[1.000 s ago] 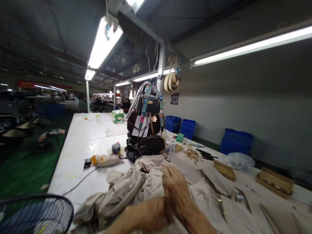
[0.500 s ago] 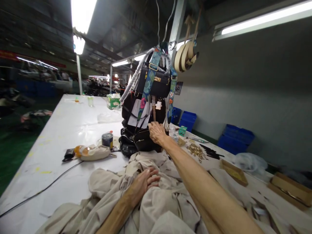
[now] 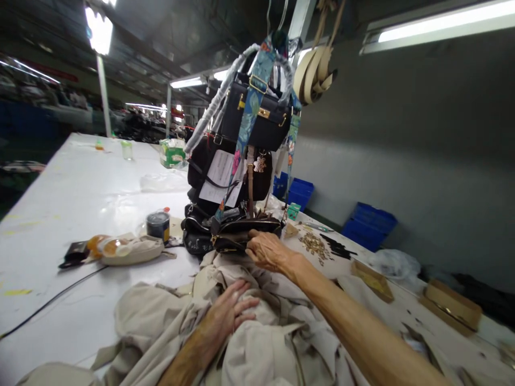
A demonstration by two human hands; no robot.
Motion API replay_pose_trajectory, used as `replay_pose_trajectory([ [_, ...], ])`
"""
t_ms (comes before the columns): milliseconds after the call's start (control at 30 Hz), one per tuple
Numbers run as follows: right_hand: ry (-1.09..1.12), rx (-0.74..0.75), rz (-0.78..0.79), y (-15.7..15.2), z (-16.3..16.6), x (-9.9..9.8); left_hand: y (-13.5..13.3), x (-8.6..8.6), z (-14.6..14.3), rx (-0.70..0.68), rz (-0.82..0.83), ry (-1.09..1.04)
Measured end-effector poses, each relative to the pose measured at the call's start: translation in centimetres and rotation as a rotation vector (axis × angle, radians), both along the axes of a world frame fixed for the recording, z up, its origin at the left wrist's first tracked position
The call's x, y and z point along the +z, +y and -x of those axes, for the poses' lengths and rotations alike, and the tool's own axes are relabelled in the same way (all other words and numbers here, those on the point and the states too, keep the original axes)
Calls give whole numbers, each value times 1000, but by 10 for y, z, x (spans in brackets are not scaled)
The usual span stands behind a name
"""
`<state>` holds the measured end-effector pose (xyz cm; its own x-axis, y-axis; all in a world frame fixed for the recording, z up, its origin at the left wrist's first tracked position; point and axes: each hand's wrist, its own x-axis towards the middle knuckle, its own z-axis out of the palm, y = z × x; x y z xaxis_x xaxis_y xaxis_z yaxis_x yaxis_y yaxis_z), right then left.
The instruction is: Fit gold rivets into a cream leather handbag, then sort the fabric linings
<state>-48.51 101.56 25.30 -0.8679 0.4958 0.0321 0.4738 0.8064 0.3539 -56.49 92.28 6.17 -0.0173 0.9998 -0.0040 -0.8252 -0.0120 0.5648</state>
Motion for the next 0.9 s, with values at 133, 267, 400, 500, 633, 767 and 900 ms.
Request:
replay_pose_trajectory([
  [133,-21,-23,60,-10,-5,5,-3,3,1,6,2,15],
  [267,-81,-66,139,-2,-4,3,-2,3,-1,38,-13,72],
  [400,-131,-121,183,15,2,1,-3,2,-1,107,-66,178],
  [500,-147,-173,169,22,11,-2,-5,1,-1,112,-86,206],
  [633,-171,-207,141,23,26,-15,-8,0,-1,74,-97,244],
  [767,-156,-196,127,24,34,-29,-14,5,0,50,-113,262],
  [900,-87,-155,138,34,34,-42,-17,13,1,71,-136,261],
])
